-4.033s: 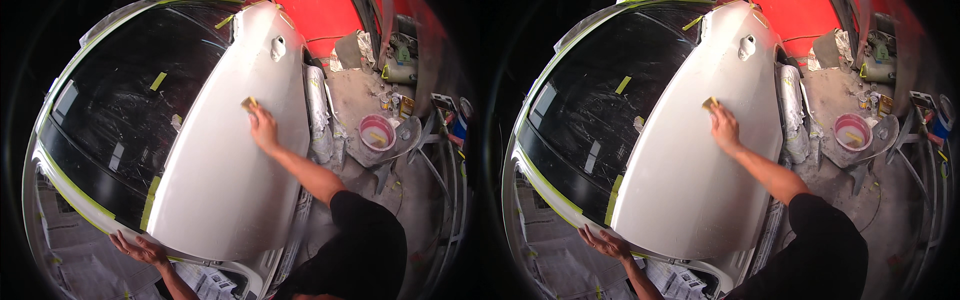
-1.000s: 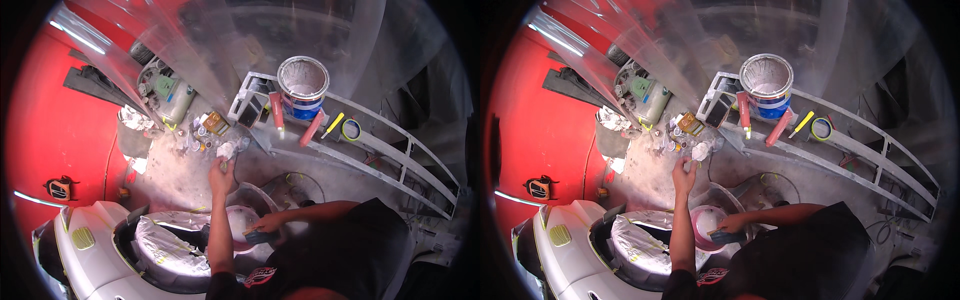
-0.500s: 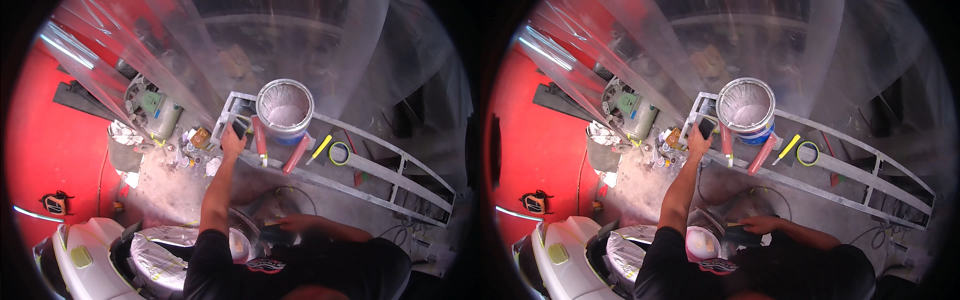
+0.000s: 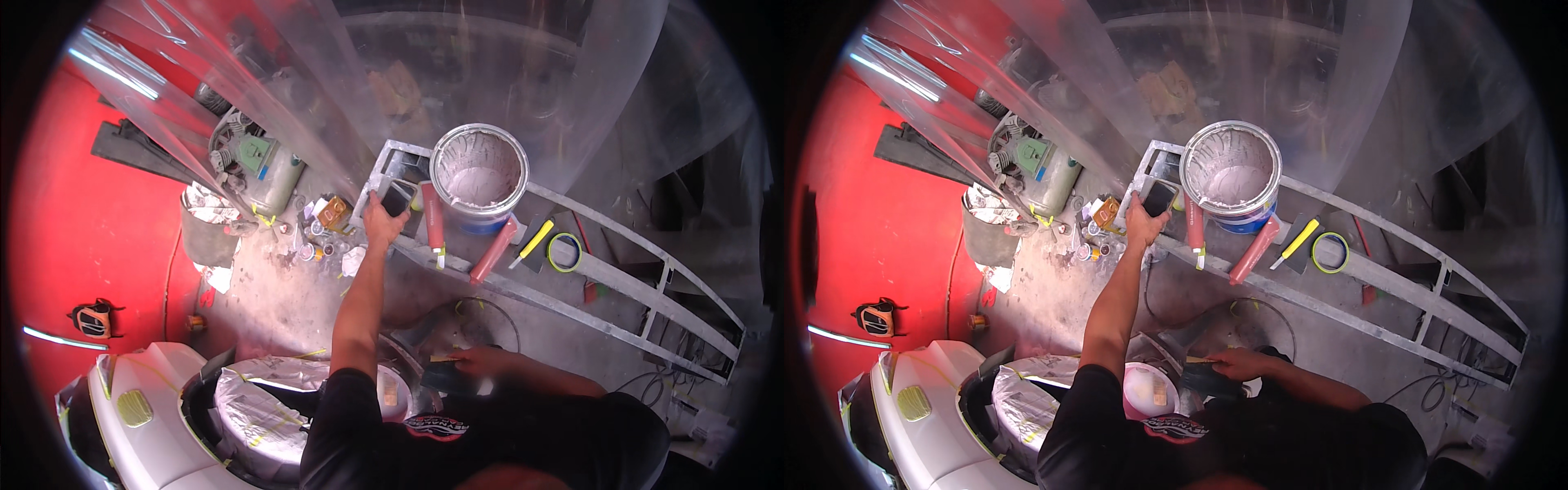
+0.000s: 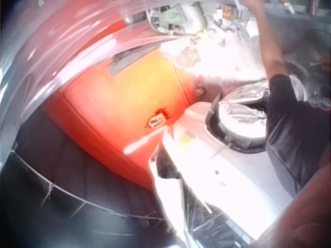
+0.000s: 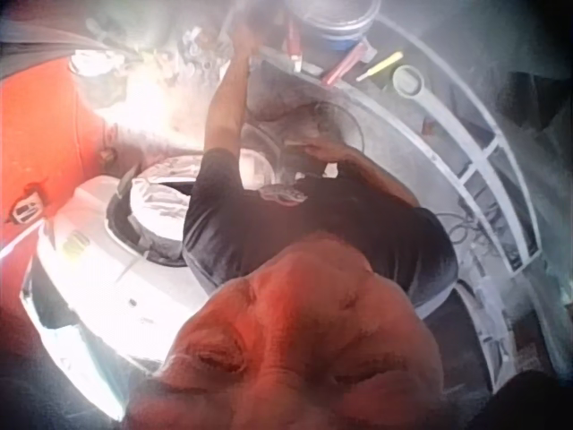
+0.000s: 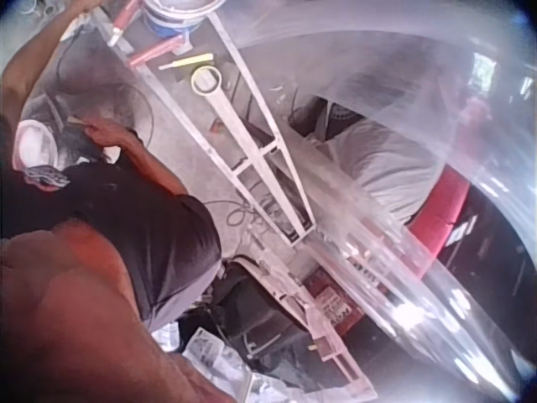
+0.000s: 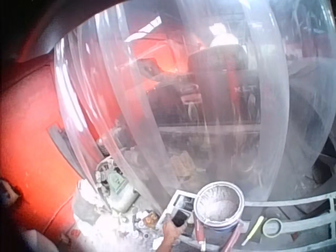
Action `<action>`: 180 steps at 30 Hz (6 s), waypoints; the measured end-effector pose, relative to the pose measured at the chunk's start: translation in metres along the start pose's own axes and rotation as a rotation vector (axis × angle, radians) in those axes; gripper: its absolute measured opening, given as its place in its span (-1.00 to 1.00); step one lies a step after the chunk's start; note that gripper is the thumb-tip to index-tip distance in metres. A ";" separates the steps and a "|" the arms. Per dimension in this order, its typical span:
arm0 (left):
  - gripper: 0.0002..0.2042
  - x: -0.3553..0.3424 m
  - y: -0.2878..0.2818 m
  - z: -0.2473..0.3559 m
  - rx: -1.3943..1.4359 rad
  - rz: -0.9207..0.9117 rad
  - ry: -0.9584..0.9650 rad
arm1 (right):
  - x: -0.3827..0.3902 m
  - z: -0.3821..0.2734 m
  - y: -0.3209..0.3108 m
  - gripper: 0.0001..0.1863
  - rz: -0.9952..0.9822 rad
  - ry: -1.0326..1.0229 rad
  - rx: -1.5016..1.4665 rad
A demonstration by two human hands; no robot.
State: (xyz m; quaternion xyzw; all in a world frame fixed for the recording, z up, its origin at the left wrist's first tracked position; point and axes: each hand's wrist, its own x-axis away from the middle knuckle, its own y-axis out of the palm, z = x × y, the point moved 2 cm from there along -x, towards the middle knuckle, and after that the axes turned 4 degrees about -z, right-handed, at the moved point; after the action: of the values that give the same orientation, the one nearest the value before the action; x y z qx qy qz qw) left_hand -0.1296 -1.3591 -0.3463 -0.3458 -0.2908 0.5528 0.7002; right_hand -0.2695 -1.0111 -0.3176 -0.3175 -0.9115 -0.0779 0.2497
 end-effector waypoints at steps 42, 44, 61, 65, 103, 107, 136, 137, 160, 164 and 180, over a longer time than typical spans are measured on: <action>0.06 0.055 -0.017 -0.010 -0.128 0.093 -0.127 | -0.035 0.022 0.007 -0.53 0.025 -0.084 0.075; 0.05 0.057 -0.019 -0.009 -0.177 0.107 -0.096 | -0.032 0.019 0.007 -0.55 0.033 -0.048 0.071; -0.39 0.377 -0.041 -0.012 0.954 0.247 -0.467 | -0.079 -0.071 -0.011 -0.47 0.353 -0.178 -0.077; -0.12 0.395 -0.073 0.010 0.946 0.501 -0.449 | -0.111 -0.071 0.032 -0.43 0.388 -0.361 -0.043; -0.77 0.786 -0.109 -0.051 0.643 0.867 -0.791 | -0.124 -0.171 0.366 -0.68 -0.458 -0.964 0.873; -0.83 0.724 -0.075 -0.089 1.439 1.302 -0.696 | -0.176 -0.158 0.353 -0.36 -0.538 -0.194 -0.129; -0.56 1.000 -0.098 0.186 -1.126 1.113 -2.142 | -0.466 0.155 0.244 -0.67 -0.644 0.529 0.508; -0.53 1.027 -0.119 0.197 -1.205 1.169 -2.113 | -0.466 0.133 0.231 -0.67 -0.585 0.456 0.479; -0.56 1.244 -0.281 0.299 -1.519 0.983 -1.699 | 0.197 -0.258 0.824 -0.20 -0.476 -1.947 0.504; -0.54 1.248 -0.298 0.297 -1.458 0.979 -1.653 | 0.161 -0.292 0.816 -0.13 -0.450 -2.027 0.658; -0.69 1.233 -0.321 0.285 -1.444 1.128 -1.812 | 0.094 -0.392 0.838 -0.20 -0.178 -1.776 0.508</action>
State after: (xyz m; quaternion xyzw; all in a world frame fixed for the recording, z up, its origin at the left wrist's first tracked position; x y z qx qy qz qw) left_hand 0.0998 -0.1584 0.1114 -0.2222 -0.7059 0.5254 -0.4199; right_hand 0.3439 -0.4189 0.0548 -0.1252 -0.7790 0.3771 -0.4850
